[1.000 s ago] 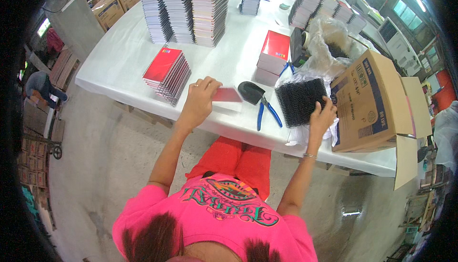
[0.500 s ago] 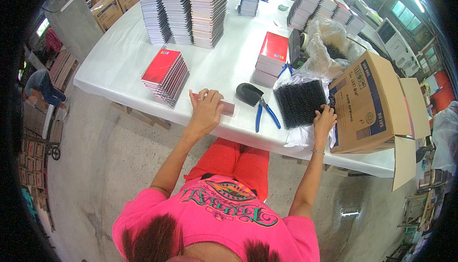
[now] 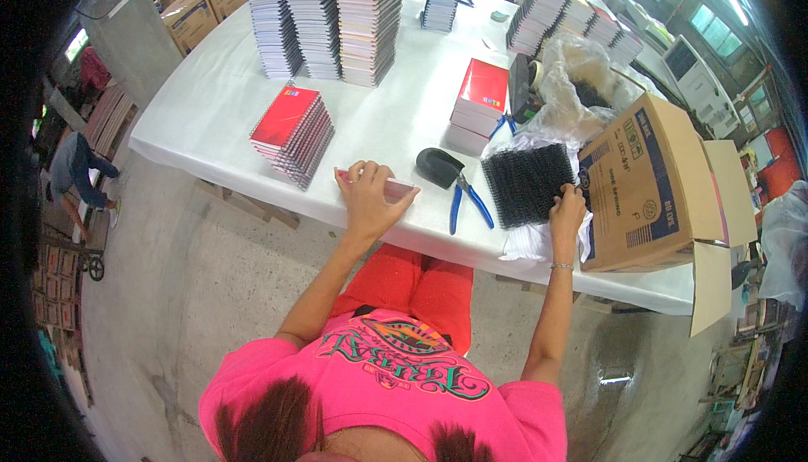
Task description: The person assembles spiral-bound notebooks by inserting black plastic spiral coils into the punched holes of red notebook covers. They use pliers to secure the coils and place the finished notebooks into a stack on the table.
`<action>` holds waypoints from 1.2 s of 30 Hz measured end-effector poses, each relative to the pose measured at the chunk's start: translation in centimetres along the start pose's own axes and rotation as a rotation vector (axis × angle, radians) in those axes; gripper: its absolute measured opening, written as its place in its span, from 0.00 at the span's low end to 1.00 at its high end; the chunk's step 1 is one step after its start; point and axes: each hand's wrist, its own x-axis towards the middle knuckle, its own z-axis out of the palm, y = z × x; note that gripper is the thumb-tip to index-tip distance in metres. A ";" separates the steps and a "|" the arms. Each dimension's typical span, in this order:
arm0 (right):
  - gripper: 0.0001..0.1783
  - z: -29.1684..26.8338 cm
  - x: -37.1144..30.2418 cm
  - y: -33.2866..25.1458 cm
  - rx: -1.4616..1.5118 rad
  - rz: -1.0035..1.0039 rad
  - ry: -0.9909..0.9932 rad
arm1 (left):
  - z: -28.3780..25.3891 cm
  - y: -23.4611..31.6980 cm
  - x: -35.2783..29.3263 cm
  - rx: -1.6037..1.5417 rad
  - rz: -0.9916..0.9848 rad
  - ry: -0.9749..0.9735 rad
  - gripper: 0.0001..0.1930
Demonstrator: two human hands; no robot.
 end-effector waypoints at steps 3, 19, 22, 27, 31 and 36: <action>0.14 0.4 -0.1 -0.4 -0.025 0.026 0.035 | 0.2 0.0 0.1 -0.002 -0.011 0.002 0.23; 0.11 -0.2 0.2 -0.1 0.148 0.061 0.035 | 0.2 0.2 0.2 -0.019 -0.022 -0.004 0.20; 0.11 -0.1 -0.2 0.0 0.149 0.050 0.066 | 0.3 0.1 0.3 -0.009 -0.006 0.009 0.20; 0.12 -0.6 -0.4 0.4 0.208 0.011 0.068 | 0.5 0.1 0.3 -0.006 -0.002 0.011 0.21; 0.13 -0.4 -0.1 -0.4 0.195 0.082 0.013 | 0.5 0.0 0.4 -0.010 -0.012 -0.002 0.20; 0.12 -0.3 -0.9 -0.5 0.215 0.081 0.098 | 0.4 0.1 0.1 -0.015 0.002 0.008 0.20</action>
